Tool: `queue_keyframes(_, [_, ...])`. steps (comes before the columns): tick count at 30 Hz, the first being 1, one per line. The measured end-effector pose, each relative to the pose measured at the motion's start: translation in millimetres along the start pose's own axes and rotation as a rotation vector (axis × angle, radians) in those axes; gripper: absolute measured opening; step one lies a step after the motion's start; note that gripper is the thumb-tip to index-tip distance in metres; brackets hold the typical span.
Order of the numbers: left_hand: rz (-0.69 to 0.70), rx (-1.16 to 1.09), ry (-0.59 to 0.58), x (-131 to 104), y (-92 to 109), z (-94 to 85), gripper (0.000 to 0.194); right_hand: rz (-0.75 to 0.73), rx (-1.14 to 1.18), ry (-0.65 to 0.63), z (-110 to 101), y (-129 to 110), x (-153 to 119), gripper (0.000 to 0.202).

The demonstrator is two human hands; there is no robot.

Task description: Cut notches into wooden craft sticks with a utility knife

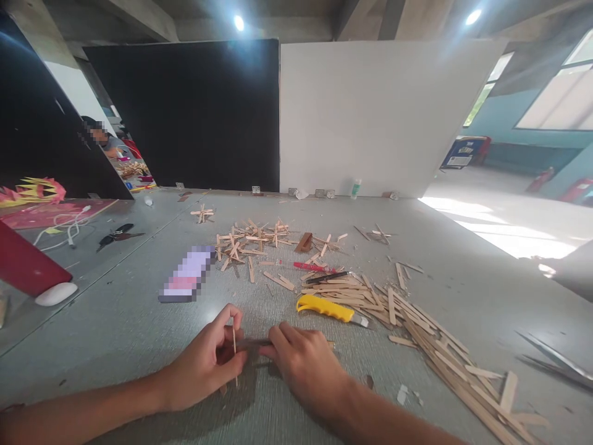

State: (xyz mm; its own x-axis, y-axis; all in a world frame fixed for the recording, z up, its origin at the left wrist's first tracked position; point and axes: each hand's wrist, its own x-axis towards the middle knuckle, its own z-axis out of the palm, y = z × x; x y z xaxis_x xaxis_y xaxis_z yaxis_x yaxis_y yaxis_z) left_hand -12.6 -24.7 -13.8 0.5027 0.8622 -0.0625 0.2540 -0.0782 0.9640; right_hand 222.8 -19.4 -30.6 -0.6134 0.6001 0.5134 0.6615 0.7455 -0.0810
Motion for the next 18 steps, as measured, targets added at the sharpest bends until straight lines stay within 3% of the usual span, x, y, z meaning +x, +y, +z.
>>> queue_keyframes(8, [-0.060,-0.097,-0.053,-1.4,-3.3,-2.1,0.033,0.038,-0.001,0.007,-2.7,2.7,1.1,0.058])
queue_keyframes(13, [0.048,-0.132,0.034,-5.6,-4.4,-8.4,0.036,0.146,-0.022,0.098,-9.4,15.9,-3.8,0.054])
queue_keyframes(16, [0.009,-0.085,-0.063,-7.4,0.0,-8.5,0.038,0.107,0.013,0.045,-11.2,14.3,-7.7,0.052])
queue_keyframes(18, [0.024,-0.081,-0.020,-7.4,2.1,-7.7,0.039,0.130,0.019,0.037,-10.7,12.0,-9.1,0.052])
